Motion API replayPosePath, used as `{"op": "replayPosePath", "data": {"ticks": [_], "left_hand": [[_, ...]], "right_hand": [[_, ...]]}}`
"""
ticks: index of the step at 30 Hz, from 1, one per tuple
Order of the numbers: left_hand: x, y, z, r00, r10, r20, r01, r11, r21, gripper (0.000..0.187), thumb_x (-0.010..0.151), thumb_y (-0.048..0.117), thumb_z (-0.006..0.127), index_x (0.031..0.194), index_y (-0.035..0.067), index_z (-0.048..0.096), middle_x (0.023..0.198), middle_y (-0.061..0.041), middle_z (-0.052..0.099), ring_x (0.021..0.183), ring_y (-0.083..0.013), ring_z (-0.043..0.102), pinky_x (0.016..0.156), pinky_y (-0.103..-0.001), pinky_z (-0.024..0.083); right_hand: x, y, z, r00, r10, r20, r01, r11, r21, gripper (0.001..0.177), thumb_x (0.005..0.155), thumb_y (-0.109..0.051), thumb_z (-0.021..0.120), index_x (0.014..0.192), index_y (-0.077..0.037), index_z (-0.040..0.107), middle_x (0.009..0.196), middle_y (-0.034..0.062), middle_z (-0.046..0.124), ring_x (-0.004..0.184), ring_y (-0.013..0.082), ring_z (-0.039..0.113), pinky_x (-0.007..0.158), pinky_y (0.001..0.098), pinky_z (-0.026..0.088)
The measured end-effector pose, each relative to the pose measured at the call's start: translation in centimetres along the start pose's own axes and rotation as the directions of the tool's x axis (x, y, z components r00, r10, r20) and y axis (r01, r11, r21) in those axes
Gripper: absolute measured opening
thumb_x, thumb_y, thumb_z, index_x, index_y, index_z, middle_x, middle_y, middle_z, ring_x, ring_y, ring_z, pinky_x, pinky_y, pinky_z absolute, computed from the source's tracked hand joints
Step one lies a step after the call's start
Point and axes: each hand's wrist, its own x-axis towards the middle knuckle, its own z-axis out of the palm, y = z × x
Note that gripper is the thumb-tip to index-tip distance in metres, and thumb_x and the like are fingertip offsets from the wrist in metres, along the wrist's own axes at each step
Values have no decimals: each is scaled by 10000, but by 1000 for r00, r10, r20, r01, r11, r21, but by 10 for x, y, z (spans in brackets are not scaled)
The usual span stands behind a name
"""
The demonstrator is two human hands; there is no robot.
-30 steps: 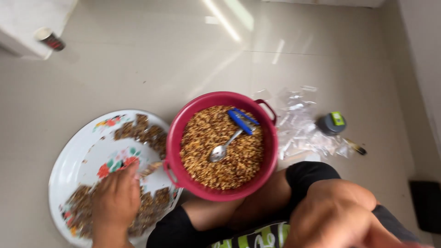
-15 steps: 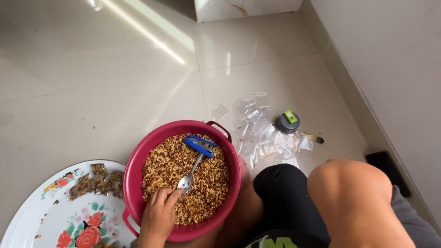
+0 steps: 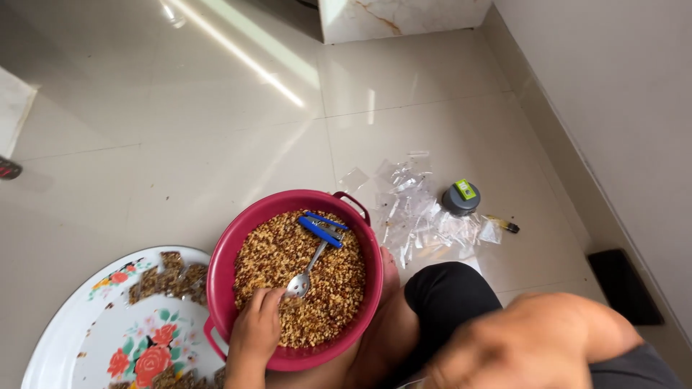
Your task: Scooping a nut and seed mixture into small plastic bags and sealing them with a handheld heat sealer.
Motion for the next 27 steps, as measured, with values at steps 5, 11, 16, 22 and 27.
{"op": "replayPosePath", "data": {"ticks": [5,11,16,22,27], "left_hand": [[-5,11,-7,983,99,-153,-97,995,19,359,947,146,578,1305,125,595,1083,-51,694,787,-262,725,715,-418,610],[-9,23,-18,944,207,-258,-201,978,47,185,914,94,614,1099,99,615,1013,-56,657,821,-274,696,798,-447,572],[-13,26,-22,935,239,-262,-226,971,80,267,877,28,636,1135,92,649,1079,-48,634,956,-245,669,965,-416,541],[-4,24,-34,888,205,-412,-246,968,-49,237,951,109,634,1185,79,656,931,-46,708,767,-177,678,718,-314,595],[1,31,-45,883,179,-435,-353,862,-363,161,1005,189,624,1103,115,728,882,-68,712,830,-278,729,733,-378,590]], "right_hand": [[26,-4,5,462,683,-566,-863,200,-464,722,989,-566,622,1444,-24,486,1497,189,512,1366,409,469,1084,510,431],[-84,105,41,-127,533,-836,-793,-561,-237,939,863,-840,545,1565,-272,286,1674,77,221,1541,430,194,1167,629,280],[-61,113,19,-96,420,-902,-830,-534,-161,751,860,-809,422,1410,-318,568,1522,-98,523,1505,212,372,1217,535,265],[-31,121,-3,-131,-114,-985,-976,189,108,197,981,-88,645,1152,-31,724,755,76,753,670,158,720,629,269,535],[37,145,-54,380,53,-924,-783,550,-291,487,834,-232,835,1276,-59,724,1268,143,704,1231,338,666,919,440,609]]}}
